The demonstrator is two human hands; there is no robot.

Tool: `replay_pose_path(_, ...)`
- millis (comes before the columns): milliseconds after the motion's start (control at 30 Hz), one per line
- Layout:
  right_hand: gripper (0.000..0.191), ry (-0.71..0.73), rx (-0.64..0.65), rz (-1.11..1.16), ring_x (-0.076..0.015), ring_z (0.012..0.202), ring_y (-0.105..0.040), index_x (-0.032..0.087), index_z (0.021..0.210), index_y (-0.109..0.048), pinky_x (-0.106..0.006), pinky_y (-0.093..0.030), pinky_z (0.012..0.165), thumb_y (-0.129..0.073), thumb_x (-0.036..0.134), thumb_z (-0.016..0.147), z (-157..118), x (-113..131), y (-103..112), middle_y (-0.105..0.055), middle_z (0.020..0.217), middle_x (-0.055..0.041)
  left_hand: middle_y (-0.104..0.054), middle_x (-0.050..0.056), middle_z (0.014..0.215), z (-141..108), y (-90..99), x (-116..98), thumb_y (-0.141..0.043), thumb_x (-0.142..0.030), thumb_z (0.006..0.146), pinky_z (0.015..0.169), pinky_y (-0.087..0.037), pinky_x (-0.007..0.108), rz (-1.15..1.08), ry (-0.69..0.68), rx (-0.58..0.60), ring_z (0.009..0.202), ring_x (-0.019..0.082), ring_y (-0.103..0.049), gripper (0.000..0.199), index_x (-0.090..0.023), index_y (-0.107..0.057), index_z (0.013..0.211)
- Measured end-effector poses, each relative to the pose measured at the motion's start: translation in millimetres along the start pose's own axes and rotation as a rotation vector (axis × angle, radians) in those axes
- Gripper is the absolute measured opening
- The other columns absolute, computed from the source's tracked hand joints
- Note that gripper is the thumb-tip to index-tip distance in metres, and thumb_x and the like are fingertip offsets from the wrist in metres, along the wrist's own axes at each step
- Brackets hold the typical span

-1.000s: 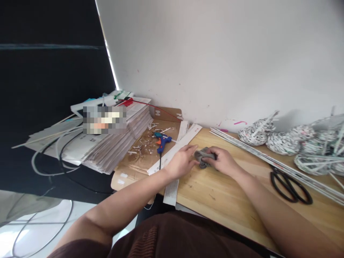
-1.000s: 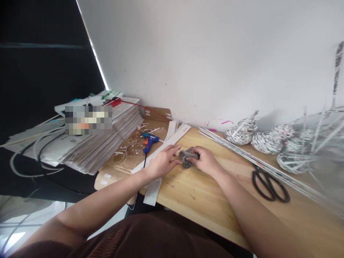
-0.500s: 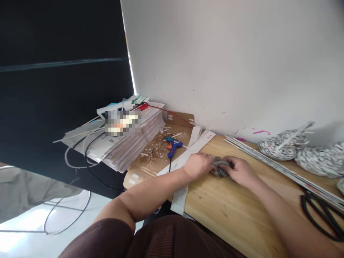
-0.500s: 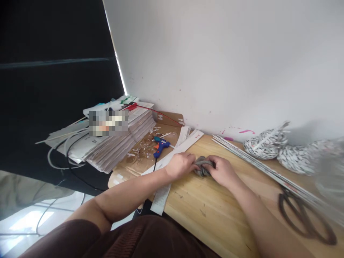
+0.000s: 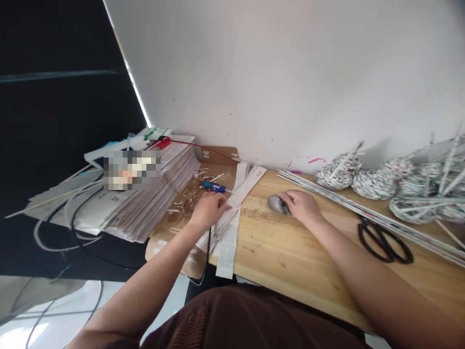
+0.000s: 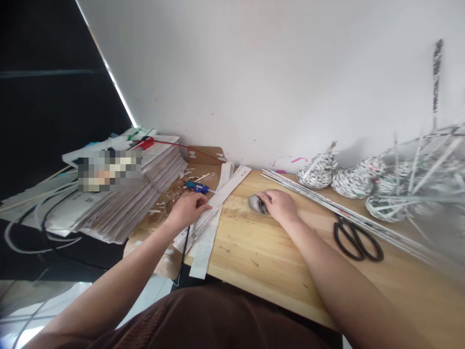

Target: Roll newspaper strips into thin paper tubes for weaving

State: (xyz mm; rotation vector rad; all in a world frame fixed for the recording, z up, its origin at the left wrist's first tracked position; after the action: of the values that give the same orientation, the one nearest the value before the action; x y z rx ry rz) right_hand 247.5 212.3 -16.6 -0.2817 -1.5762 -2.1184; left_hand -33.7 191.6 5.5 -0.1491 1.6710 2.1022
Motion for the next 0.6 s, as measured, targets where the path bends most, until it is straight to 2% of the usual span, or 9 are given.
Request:
replay_pose_path(67,0.056,-0.06,-0.005,0.018,-0.0155,0.054,-0.046,0.021,0.054,-0.047,-0.028,-0.024,0.053,-0.04,0.062,0.09,-1.8,-3.1,1.2,-0.052,0.053,-0.0013,-0.068,0.008,0.078,0.4,-4.9,7.7,-0.075,-0.041,0.071,0.074,-0.04,0.035,0.035,0.062,0.027,0.089,0.029,-0.058,0.024,-0.021,-0.067,0.081)
replay_pose_path(167,0.055,-0.079,-0.052,0.059,-0.0142,0.051,-0.043,0.021,0.054,-0.045,-0.028,-0.023,0.052,-0.042,0.064,0.089,-4.6,-5.5,7.2,-0.047,0.05,0.0006,-0.066,0.01,0.072,0.8,-6.9,9.2,-0.074,-0.047,0.07,0.07,-0.039,0.035,0.082,0.11,0.059,0.092,0.033,-0.056,0.028,-0.021,-0.066,0.077)
replay_pose_path(333,0.053,-0.058,-0.055,0.083,-0.0136,0.049,-0.04,0.02,0.054,-0.044,-0.028,-0.022,0.052,-0.043,0.06,0.09,-4.9,-8.5,9.3,-0.045,0.048,0.0013,-0.064,0.01,0.07,-2.4,1.3,7.4,-0.072,-0.054,0.068,0.07,-0.038,0.034,0.144,0.093,0.07,0.093,0.033,-0.055,0.035,-0.022,-0.059,0.067)
replay_pose_path(467,0.053,-0.074,-0.047,0.103,-0.0131,0.048,-0.038,0.02,0.053,-0.043,-0.028,-0.021,0.051,-0.045,0.06,0.088,-3.7,-11.4,8.2,-0.043,0.047,0.0016,-0.062,0.01,0.065,-9.1,3.3,7.2,-0.074,-0.055,0.067,0.07,-0.036,0.035,0.108,0.109,0.043,0.091,0.035,-0.055,0.036,-0.023,-0.058,0.065)
replay_pose_path(600,0.053,-0.045,-0.059,0.105,-0.013,0.047,-0.037,0.02,0.053,-0.042,-0.028,-0.021,0.051,-0.045,0.059,0.089,-4.0,-10.8,8.8,-0.043,0.047,0.0016,-0.062,0.009,0.066,-12.8,5.4,7.1,-0.068,-0.051,0.075,0.07,-0.037,0.035,0.127,0.088,0.011,0.085,0.031,-0.056,0.03,-0.023,-0.059,0.07)
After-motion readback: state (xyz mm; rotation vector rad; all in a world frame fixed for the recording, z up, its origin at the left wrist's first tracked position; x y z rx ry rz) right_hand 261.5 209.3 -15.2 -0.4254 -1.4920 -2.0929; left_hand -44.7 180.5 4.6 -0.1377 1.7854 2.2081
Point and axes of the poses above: each hand's wrist, its own z-axis towards the middle knuckle, its own y-axis out of the back of the hand, x = y × z, the point moved 8 cm from there along z, towards the middle knuckle
